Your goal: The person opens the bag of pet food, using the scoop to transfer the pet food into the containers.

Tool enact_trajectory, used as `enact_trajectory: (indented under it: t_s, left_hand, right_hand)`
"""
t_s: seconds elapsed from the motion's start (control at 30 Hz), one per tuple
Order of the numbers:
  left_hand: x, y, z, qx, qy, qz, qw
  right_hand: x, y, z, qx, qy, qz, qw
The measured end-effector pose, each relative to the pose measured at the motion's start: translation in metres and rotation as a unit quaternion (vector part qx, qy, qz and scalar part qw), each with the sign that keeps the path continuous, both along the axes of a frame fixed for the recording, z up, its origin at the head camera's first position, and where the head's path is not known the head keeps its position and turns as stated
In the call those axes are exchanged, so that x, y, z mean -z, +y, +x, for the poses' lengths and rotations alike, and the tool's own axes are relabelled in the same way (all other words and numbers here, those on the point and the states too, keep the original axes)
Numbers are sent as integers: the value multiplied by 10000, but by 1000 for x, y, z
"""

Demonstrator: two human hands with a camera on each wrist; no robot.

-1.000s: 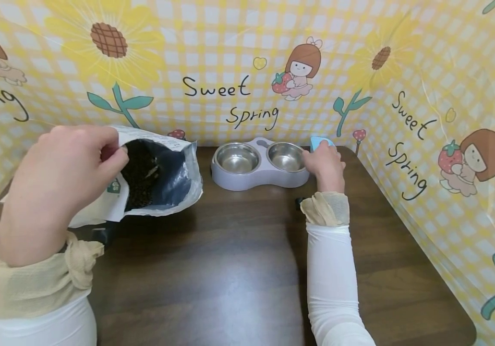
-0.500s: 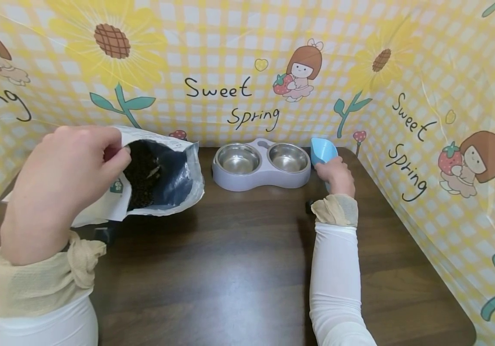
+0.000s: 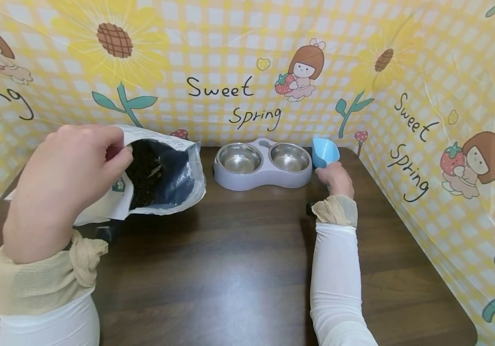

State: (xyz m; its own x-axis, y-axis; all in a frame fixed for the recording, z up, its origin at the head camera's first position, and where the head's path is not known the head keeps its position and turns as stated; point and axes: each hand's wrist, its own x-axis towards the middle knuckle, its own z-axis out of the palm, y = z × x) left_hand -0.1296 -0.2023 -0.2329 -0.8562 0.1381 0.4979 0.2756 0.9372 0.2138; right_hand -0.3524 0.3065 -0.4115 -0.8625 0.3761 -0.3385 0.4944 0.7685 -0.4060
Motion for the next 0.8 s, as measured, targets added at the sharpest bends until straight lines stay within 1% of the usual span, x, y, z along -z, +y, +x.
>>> enact_trajectory:
  t_s: [0.07,0.17,0.2,0.37,0.4,0.43,0.57,0.67,0.73,0.8]
  left_hand:
    - [0,0,0,-2,-33,15,10000]
    - [0,0,-1,-16,-80,22,10000]
    - [0,0,-1,-13,-92,19,10000]
    - [1,-1,-2,-30,-87,-5,10000]
    - [1,-1,-2,-27,-85,2,10000]
    - [1,-1,-1,-23,-83,3,10000]
    - [0,-1,-2,5,-77,2,10000]
    - [0,-1,-2,5,-77,-9,10000]
    - [0,-1,-1,4,-78,-4,10000]
    - [0,-1,-1,7,-69,3,10000]
  right_hand:
    - [20,13,-18,21,88,81,9999]
    - [32,22,-28,57,89,55,9999]
    - [27,20,-23,47,108,23,9999]
    - [31,26,-29,130,63,-133,9998]
    - [33,28,-31,141,16,-170,9998]
    - [44,33,-42,211,9,-143,9997]
    - [56,41,-53,202,-111,-168,9996]
    - [62,45,-57,114,-100,-190,9997]
    - [64,46,-57,19,-43,-154,9999]
    - [64,46,-57,15,37,-125,9999]
